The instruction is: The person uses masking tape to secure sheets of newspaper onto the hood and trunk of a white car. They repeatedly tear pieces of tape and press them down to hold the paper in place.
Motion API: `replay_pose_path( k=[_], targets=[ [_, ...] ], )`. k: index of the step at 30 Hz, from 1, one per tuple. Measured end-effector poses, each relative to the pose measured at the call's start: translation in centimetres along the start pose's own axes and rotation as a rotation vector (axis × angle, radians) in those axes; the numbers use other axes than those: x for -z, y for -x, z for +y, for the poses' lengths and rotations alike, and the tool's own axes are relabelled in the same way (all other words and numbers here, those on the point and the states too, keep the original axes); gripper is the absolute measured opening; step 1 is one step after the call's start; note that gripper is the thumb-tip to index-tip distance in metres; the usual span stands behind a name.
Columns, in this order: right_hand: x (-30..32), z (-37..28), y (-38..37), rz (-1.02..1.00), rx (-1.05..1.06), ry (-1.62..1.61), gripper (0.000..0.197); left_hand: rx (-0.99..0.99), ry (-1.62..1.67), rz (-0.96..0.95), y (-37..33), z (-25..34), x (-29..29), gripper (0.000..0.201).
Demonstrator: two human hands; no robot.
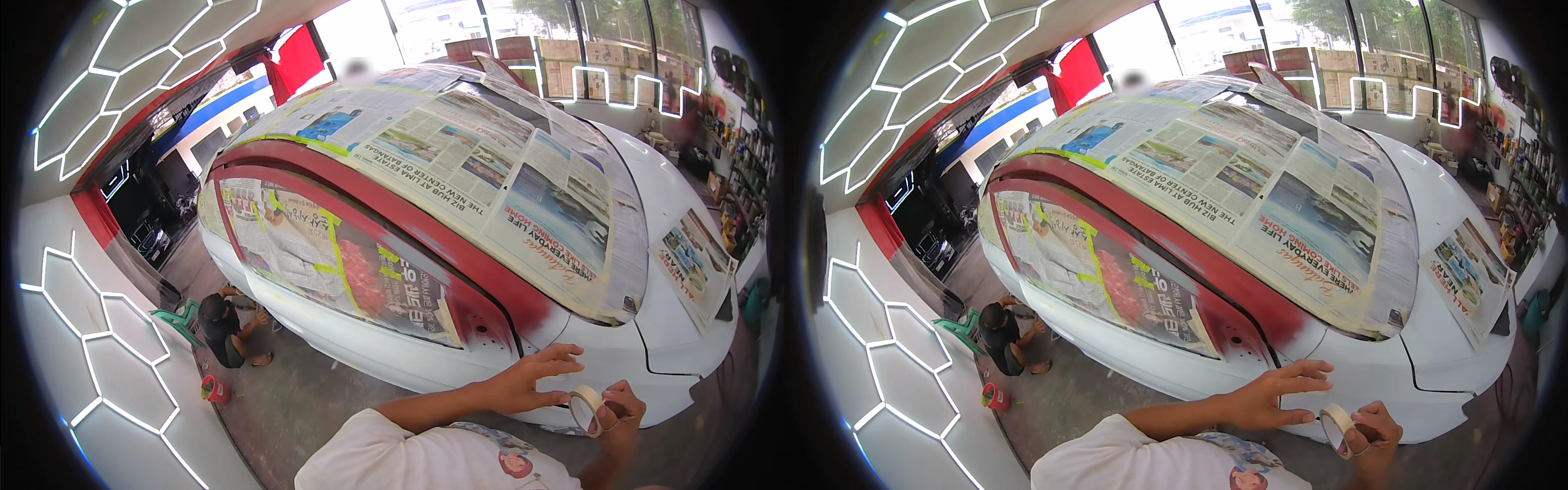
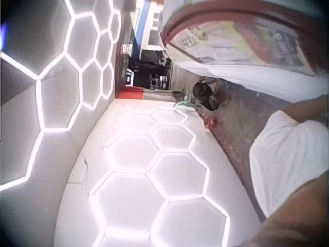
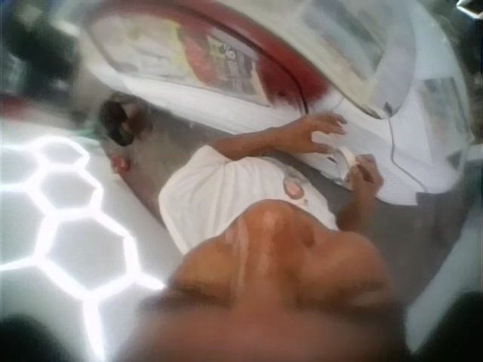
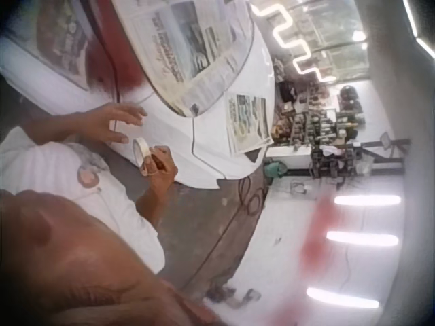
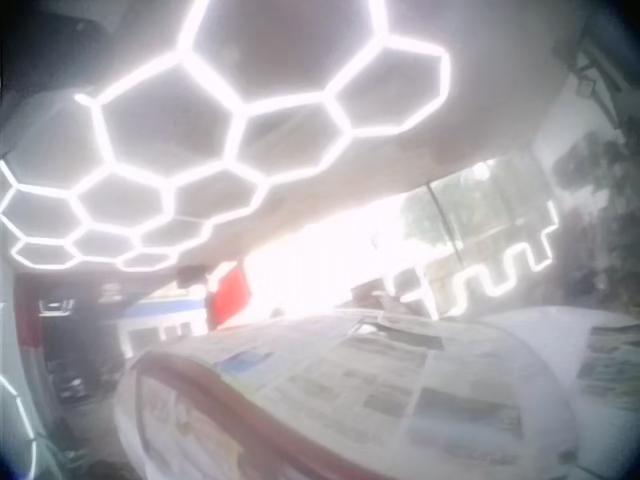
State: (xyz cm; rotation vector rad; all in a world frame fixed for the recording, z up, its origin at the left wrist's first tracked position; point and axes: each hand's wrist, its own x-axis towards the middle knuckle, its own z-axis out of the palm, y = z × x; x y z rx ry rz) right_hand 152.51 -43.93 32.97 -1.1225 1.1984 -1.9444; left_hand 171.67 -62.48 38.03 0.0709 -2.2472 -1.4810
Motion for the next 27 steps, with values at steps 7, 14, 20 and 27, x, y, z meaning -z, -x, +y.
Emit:
replay_pose_path(
  k=[7,14,20,27],
  targets=[
    [-5.8,3.4,0.4,0.014,-0.207,0.032,0.021,0.091,-0.046,0.000,3.2,-1.3,1.1,0.048],
    [-10.3,4.5,0.7,-0.019,0.001,0.350,0.023,0.324,-0.060,0.108,5.2,-1.4,1.6,0.028],
    [-12.4,5.5,0.1,0.002,0.162,0.591,0.029,0.337,-0.095,0.162,5.2,0.2,4.0,0.020],
    [-16.9,5.9,-2.5,-0.016,0.276,0.713,0.032,0.119,-0.107,0.194,7.2,-2.9,8.0,0.016]
  ],
)
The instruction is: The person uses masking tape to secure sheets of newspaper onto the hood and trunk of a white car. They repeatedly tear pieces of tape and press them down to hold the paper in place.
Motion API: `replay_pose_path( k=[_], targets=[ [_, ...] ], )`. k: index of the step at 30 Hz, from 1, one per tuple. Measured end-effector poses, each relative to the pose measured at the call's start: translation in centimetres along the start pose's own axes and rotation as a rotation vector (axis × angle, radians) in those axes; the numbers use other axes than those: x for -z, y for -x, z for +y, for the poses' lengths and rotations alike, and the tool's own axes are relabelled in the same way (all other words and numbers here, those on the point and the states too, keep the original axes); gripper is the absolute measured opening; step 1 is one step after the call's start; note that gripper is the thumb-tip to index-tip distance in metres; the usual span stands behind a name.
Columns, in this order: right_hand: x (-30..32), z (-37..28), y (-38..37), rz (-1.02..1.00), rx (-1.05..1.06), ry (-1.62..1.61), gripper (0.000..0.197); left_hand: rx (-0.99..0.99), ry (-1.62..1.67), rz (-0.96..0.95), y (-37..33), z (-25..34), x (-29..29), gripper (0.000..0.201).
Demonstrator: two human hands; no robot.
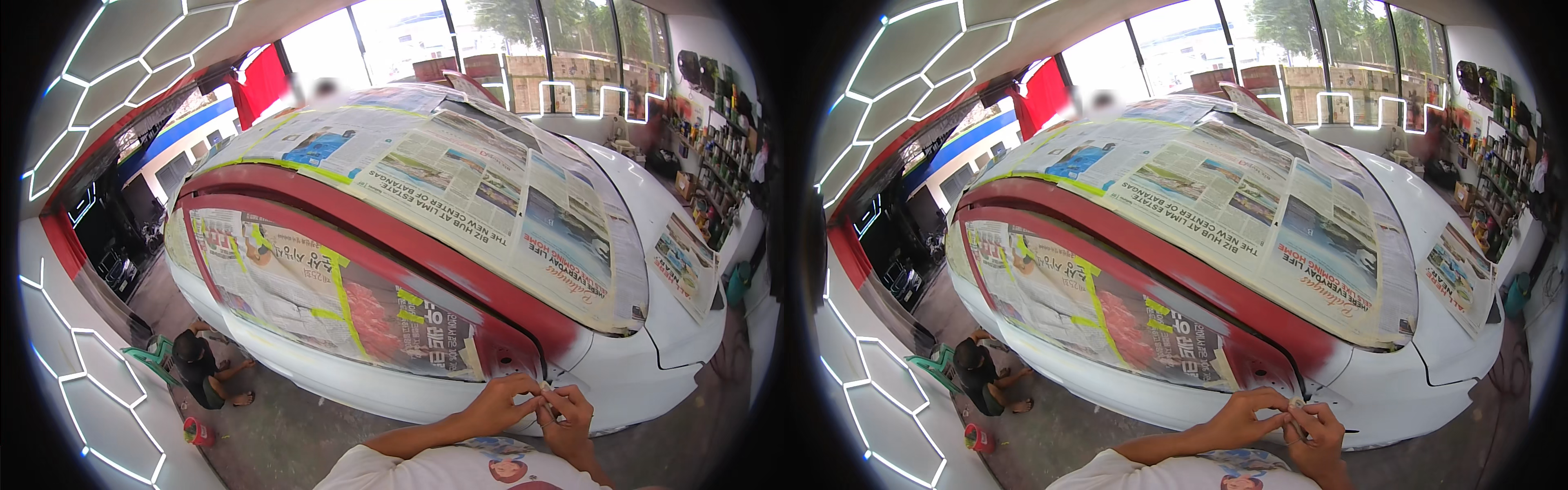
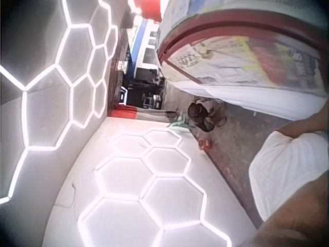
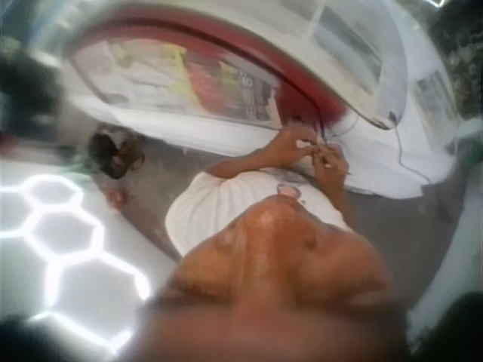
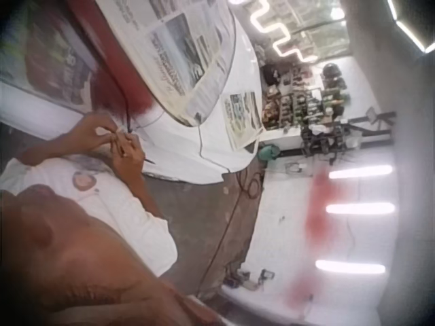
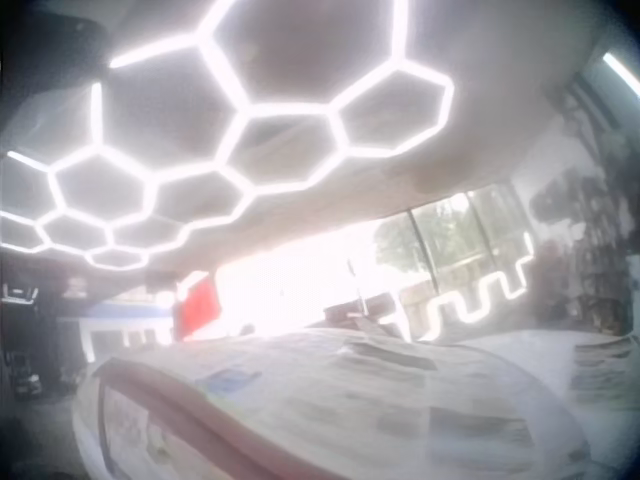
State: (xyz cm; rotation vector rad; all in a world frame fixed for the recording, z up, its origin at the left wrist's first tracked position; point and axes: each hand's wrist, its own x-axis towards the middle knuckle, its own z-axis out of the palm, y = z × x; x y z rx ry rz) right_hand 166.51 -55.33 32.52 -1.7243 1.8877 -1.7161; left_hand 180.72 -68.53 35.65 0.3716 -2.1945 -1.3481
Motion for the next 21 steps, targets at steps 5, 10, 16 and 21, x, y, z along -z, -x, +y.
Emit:
replay_pose_path(
  k=[5,10,16,21],
  targets=[
    [-2.6,-1.5,-2.1,-0.055,0.006,-0.086,0.034,-0.111,0.027,0.005,0.6,-1.0,4.0,0.011],
    [-4.9,-2.8,-4.6,-0.094,0.088,-0.078,0.034,-0.173,0.036,0.106,1.1,-1.2,6.8,0.011],
    [-5.3,-6.2,-6.9,-0.130,-0.212,-0.232,0.078,-0.225,0.048,0.177,1.4,-0.3,9.0,0.011],
    [-3.2,-5.9,-8.5,-0.569,-0.454,-0.302,0.104,-0.293,0.113,0.198,1.6,0.1,10.7,0.010]
  ],
)
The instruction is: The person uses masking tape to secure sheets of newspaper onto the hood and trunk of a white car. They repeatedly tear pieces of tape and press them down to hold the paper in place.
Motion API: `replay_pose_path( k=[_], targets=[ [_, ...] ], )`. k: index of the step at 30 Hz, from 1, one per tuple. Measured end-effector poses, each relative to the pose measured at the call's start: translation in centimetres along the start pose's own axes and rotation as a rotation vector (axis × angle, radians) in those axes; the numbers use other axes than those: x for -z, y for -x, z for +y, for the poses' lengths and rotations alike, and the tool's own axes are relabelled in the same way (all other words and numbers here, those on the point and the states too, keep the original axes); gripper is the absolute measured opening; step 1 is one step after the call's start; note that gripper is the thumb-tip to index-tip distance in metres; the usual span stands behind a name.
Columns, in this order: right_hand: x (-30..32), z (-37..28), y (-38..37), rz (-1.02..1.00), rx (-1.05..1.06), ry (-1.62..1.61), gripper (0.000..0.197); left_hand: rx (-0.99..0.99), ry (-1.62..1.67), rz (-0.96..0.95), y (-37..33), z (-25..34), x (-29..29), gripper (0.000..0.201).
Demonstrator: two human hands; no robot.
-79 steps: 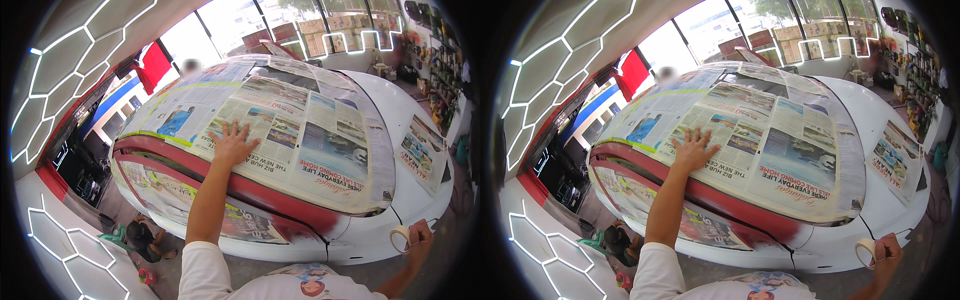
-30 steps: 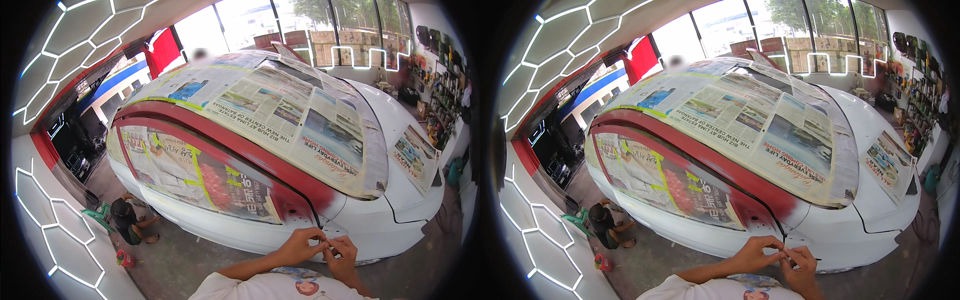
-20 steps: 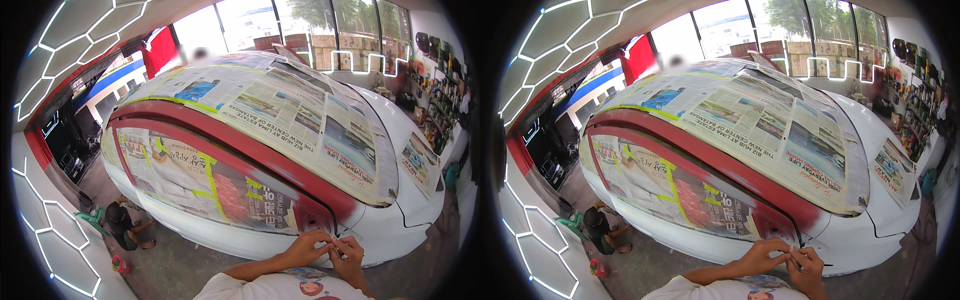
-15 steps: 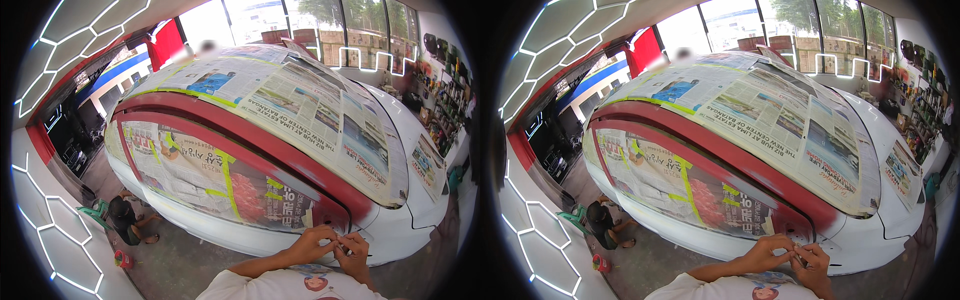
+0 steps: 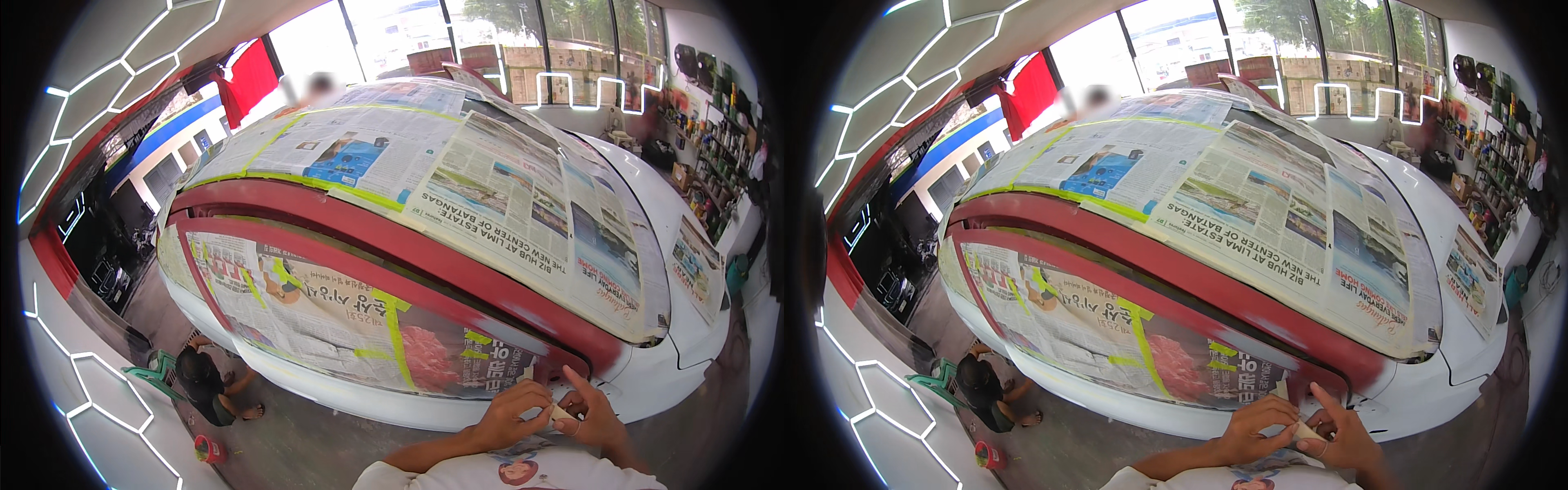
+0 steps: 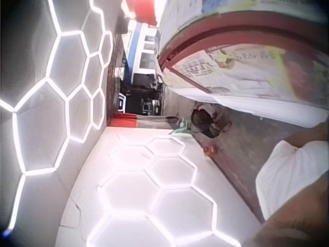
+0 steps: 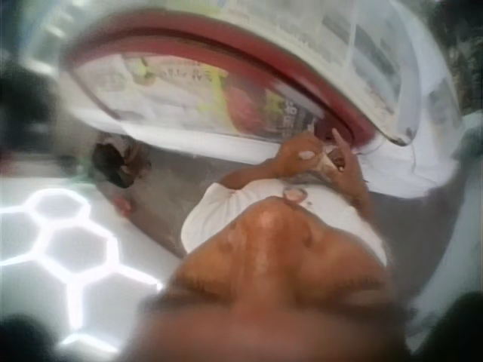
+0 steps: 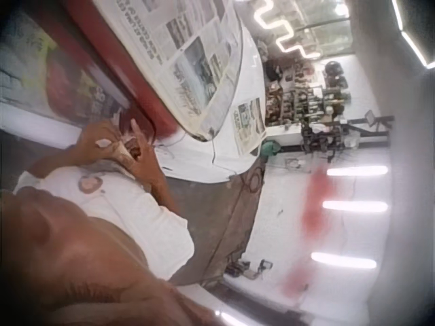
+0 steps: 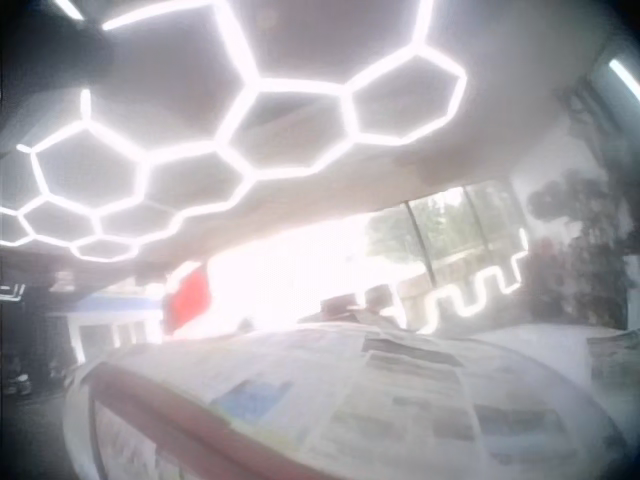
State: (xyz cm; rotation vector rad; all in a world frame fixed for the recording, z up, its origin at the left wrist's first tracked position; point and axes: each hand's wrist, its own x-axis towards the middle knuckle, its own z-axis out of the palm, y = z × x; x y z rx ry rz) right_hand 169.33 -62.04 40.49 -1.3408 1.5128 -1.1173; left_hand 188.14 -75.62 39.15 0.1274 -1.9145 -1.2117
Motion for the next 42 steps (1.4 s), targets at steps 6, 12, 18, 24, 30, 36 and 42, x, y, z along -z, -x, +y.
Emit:
replay_pose_path(
  k=[6,12,18,24,30,36,42],
  targets=[
    [0.7,-2.9,-0.8,-0.229,0.136,0.056,0.078,0.086,0.128,0.019,0.2,0.2,2.1,0.009],
    [1.3,-4.9,-1.2,-0.272,-0.023,0.148,0.075,0.017,0.181,-0.071,-0.2,-1.5,2.5,0.011],
    [3.7,-6.4,-2.4,-0.453,-0.280,-0.031,0.068,-0.253,0.058,-0.030,-2.7,-0.9,1.2,0.017],
    [9.0,-9.8,-4.6,-0.470,-0.052,0.451,0.045,-0.384,-0.077,0.172,-6.1,0.6,-0.2,0.015],
    [15.2,-15.7,-4.1,0.116,0.515,1.021,0.037,-0.430,-0.164,0.305,-12.5,3.6,-0.2,0.021],
    [19.8,-13.2,-4.5,0.293,0.752,0.862,0.049,-0.377,-0.539,0.346,-14.6,3.4,0.2,0.031],
    [22.9,-9.2,-4.8,0.353,0.467,0.608,0.071,-0.116,-1.374,0.462,-16.4,5.0,13.5,0.029]
  ],
)
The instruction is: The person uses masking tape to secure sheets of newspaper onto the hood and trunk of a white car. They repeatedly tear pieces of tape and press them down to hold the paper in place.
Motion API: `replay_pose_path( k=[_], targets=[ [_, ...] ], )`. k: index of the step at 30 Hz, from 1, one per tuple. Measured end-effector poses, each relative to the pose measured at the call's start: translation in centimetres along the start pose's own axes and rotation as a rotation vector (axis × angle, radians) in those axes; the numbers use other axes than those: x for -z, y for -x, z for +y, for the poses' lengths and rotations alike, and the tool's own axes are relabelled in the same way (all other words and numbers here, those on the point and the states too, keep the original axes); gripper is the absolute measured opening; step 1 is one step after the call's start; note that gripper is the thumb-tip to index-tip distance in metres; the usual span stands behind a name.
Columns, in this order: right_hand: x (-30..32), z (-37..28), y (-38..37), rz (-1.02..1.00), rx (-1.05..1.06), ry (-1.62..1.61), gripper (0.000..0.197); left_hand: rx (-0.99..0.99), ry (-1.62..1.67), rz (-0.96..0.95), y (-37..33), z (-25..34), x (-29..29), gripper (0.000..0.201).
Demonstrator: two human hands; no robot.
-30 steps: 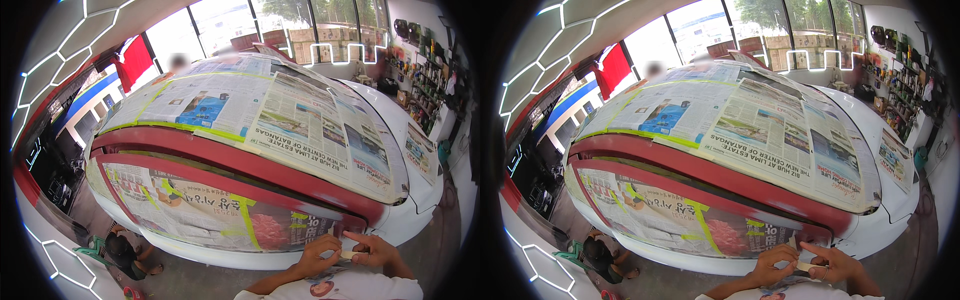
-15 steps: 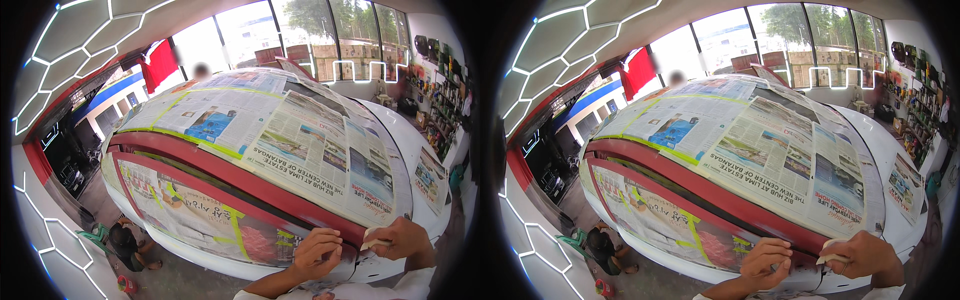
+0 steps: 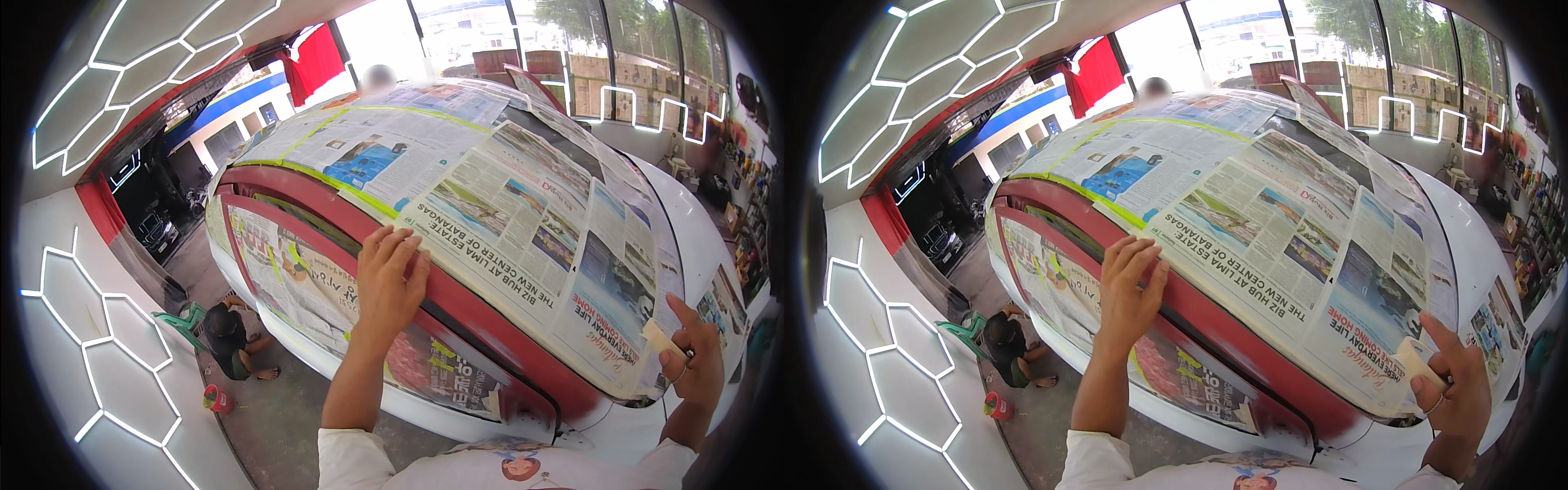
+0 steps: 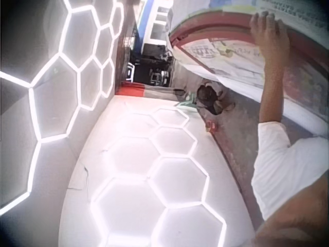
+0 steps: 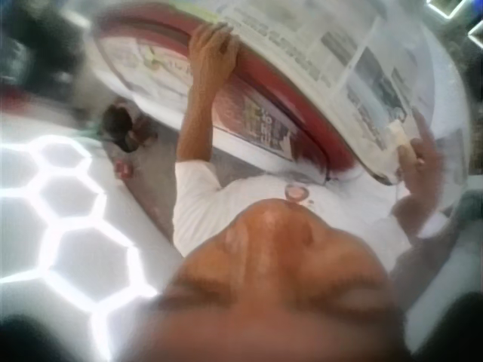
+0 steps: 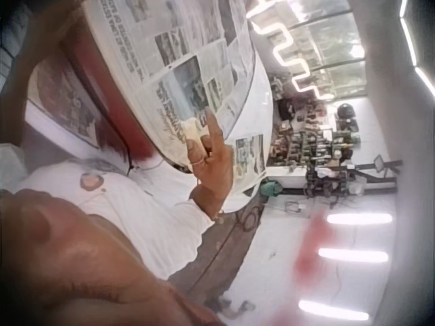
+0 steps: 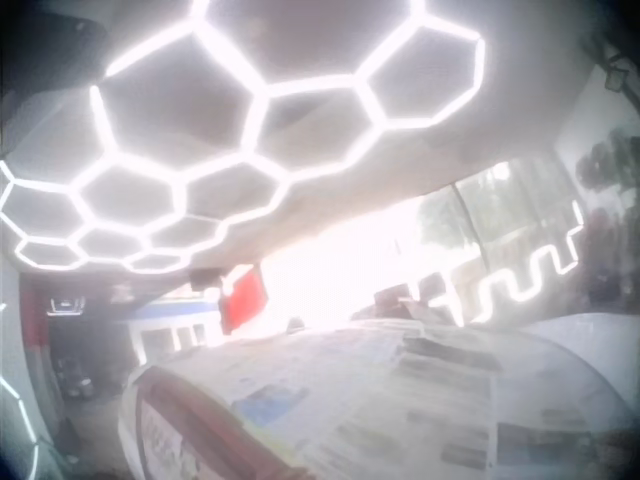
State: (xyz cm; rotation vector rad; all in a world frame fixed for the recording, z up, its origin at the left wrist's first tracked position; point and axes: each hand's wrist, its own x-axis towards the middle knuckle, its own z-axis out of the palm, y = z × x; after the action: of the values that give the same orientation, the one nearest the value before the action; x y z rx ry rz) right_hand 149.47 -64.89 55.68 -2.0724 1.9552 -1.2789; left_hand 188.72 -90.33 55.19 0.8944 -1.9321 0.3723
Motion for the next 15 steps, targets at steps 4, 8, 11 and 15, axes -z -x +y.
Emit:
replay_pose_path(
  k=[4,8,11,15],
  targets=[
    [0.4,1.7,0.8,-0.012,-0.134,-0.090,0.078,-0.113,-0.270,-0.277,-1.9,-2.3,-0.2,0.051],
    [0.4,2.1,0.6,0.004,-0.158,-0.030,0.075,-0.074,-0.430,-0.487,-2.5,-3.4,-1.8,0.073],
    [0.3,3.4,1.2,0.001,-0.206,-0.024,0.074,0.024,-0.491,-0.637,-3.9,-2.7,-1.9,0.082],
    [0.3,4.6,1.4,-0.040,-0.309,-0.022,0.074,0.076,-0.468,-0.682,-4.5,-2.1,-2.3,0.090]
  ],
)
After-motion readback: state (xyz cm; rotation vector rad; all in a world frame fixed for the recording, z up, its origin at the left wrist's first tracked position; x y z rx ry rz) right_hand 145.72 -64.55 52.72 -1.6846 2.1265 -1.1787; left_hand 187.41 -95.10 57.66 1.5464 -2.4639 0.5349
